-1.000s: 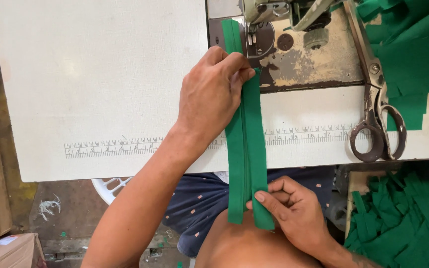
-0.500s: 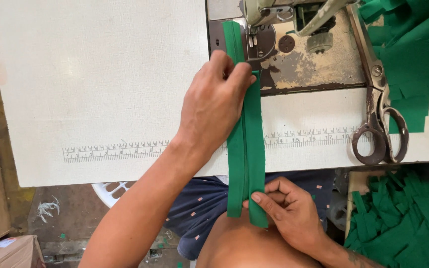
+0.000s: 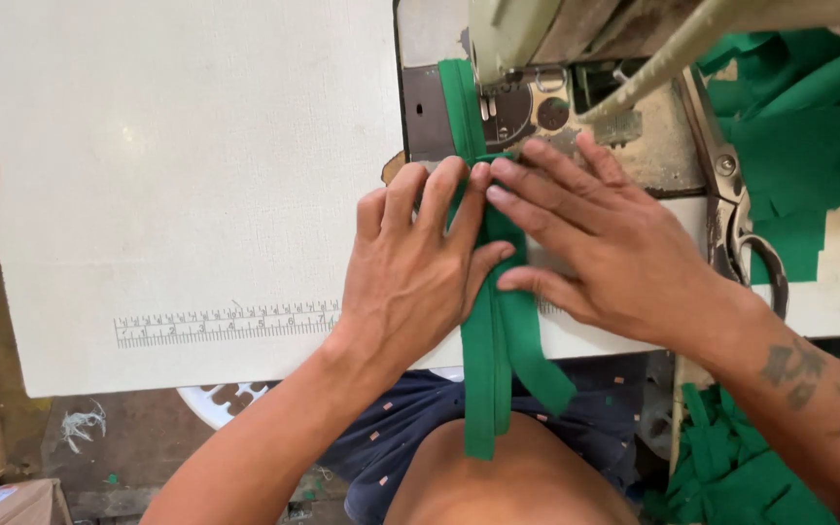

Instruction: Sewing green fabric strips using an industrial sewing machine and trimming them with scissors.

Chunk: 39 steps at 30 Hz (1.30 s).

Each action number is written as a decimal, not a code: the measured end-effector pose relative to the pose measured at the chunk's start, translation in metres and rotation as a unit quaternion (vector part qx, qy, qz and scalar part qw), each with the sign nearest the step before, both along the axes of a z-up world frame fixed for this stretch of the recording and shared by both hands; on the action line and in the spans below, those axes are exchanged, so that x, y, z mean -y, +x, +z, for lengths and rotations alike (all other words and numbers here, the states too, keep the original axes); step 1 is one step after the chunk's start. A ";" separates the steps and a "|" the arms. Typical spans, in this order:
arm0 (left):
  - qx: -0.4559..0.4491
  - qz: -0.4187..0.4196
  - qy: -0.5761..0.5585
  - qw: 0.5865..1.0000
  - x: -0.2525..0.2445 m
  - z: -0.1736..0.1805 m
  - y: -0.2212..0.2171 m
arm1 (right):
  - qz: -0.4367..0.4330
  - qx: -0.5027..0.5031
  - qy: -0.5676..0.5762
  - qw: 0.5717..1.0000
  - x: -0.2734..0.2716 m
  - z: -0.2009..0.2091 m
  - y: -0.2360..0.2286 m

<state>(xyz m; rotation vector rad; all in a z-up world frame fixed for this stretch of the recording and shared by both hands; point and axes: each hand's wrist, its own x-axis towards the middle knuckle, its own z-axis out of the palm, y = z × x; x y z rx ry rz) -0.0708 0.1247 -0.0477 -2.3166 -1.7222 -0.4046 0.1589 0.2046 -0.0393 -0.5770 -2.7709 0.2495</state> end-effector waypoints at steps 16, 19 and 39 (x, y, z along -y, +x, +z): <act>0.042 -0.112 -0.014 0.993 0.000 0.000 -0.022 | -0.016 0.028 -0.079 0.996 -0.005 -0.007 -0.006; 0.014 -0.111 0.002 0.994 0.000 0.004 -0.022 | -0.021 0.032 -0.084 0.996 -0.003 -0.005 -0.007; -0.057 -0.129 0.035 0.989 -0.040 0.008 -0.031 | -0.096 0.150 -0.157 0.971 -0.029 0.004 -0.009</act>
